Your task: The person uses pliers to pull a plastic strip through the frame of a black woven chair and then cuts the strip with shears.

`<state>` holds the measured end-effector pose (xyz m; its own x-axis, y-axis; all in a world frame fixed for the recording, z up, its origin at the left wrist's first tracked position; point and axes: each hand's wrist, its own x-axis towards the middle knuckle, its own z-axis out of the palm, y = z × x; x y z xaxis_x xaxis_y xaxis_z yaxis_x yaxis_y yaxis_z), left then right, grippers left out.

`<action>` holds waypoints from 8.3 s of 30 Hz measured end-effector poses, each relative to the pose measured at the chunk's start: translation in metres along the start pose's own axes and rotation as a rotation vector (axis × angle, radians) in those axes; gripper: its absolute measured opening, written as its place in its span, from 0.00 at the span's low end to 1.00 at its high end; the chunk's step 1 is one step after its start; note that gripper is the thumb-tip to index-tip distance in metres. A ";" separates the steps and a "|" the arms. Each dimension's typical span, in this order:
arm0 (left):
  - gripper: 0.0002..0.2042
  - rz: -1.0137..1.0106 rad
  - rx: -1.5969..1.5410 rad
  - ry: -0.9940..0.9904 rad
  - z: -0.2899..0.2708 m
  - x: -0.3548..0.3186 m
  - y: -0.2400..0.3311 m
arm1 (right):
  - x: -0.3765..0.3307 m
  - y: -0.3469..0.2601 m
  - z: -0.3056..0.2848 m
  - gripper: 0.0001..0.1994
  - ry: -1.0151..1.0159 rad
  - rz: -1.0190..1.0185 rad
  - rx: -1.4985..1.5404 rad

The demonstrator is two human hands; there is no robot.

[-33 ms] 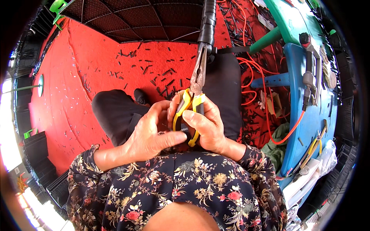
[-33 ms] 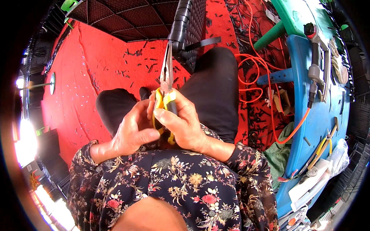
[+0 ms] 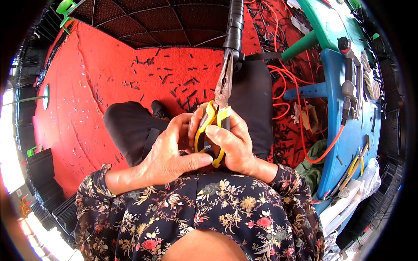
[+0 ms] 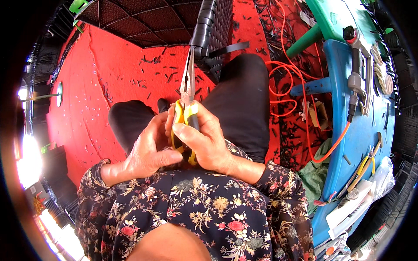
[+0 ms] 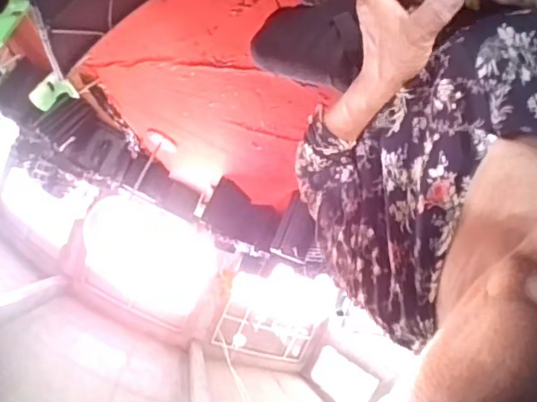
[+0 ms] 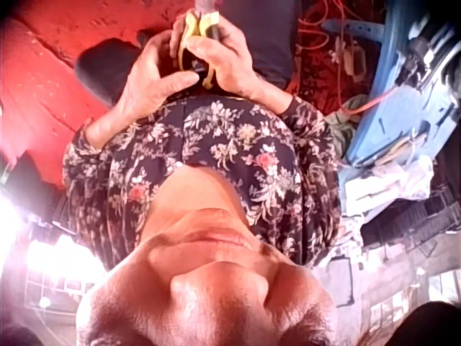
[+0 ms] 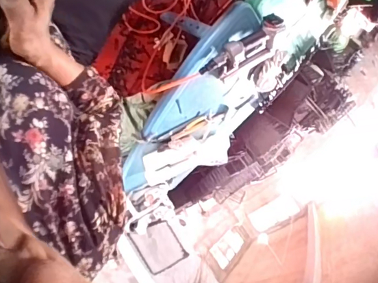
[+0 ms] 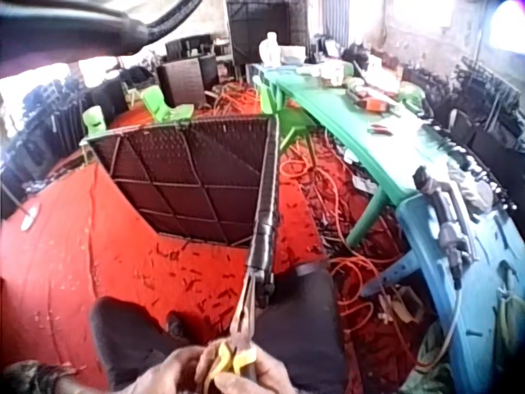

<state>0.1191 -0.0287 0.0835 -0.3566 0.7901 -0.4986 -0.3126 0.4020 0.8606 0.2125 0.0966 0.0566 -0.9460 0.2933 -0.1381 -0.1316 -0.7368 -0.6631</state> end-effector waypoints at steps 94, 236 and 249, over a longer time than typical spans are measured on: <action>0.33 0.111 0.104 -0.149 -0.031 0.014 0.008 | -0.002 0.006 -0.012 0.15 -0.105 -0.082 -0.483; 0.11 0.431 0.674 -0.055 -0.041 0.059 0.053 | 0.034 0.048 0.010 0.31 -0.211 0.099 0.202; 0.13 0.300 0.352 -0.187 -0.036 0.058 0.052 | 0.050 0.069 -0.004 0.34 -0.667 0.136 0.648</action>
<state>0.0505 0.0215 0.0960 -0.2110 0.9514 -0.2244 0.1068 0.2506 0.9622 0.1573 0.0633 0.0010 -0.9133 -0.0825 0.3988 0.0435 -0.9934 -0.1059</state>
